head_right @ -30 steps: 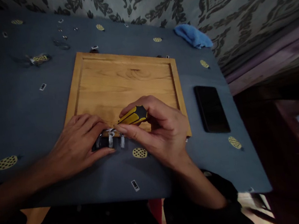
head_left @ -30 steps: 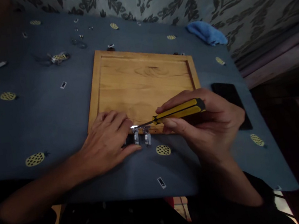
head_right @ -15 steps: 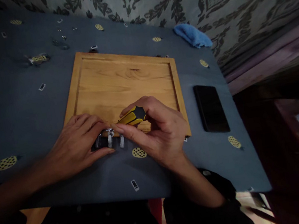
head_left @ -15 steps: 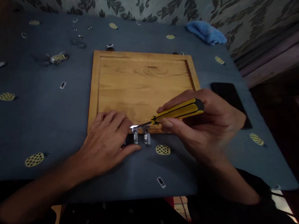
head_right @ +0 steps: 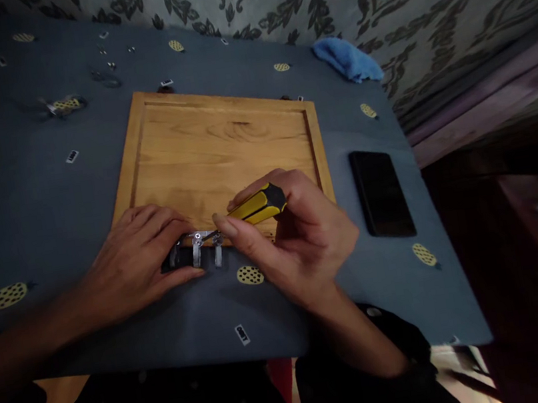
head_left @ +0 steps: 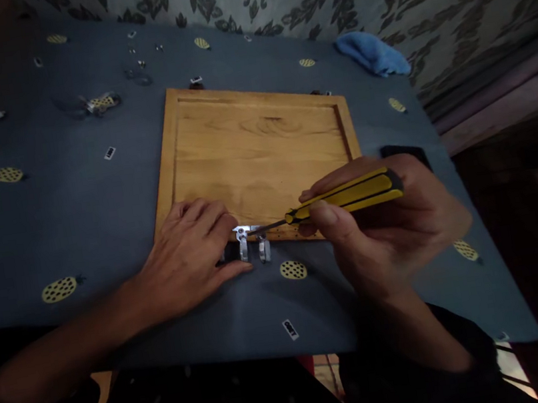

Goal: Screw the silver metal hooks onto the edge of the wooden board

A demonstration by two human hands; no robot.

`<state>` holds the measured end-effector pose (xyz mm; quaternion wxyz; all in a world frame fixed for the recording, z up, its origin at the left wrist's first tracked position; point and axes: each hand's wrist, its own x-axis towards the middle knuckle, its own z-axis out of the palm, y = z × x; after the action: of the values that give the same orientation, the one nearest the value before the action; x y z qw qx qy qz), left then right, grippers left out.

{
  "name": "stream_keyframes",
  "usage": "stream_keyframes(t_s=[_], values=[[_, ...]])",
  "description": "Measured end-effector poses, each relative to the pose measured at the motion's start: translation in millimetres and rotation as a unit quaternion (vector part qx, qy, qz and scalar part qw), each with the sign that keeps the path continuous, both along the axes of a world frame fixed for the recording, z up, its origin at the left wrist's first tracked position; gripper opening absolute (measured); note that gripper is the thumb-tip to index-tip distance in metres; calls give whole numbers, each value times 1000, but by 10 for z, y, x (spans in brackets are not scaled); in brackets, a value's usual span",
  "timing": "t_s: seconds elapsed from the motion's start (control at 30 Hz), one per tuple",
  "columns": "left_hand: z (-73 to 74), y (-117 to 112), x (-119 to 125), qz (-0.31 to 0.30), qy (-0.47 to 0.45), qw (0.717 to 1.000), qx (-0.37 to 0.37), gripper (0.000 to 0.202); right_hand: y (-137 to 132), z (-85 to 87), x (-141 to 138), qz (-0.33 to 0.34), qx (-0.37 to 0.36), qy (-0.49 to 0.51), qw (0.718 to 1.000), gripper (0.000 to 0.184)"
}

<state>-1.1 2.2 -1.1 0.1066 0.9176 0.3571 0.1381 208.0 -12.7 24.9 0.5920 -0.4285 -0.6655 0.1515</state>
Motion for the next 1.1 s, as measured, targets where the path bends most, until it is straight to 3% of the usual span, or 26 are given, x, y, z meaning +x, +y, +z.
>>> stream_keyframes(t_s=[0.53, 0.87, 1.1], values=[[-11, -10, 1, 5, -5, 1000, 1, 52, 2, -40, -1, -2, -24, -31, 999, 11], [0, -4, 6, -1, -7, 1000, 4, 50, -3, 56, 95, 71, -34, -126, 989, 26], [-4, -7, 10, 2, -6, 1000, 10, 50, -13, 119, 79, 98, -69, -96, 988, 30]])
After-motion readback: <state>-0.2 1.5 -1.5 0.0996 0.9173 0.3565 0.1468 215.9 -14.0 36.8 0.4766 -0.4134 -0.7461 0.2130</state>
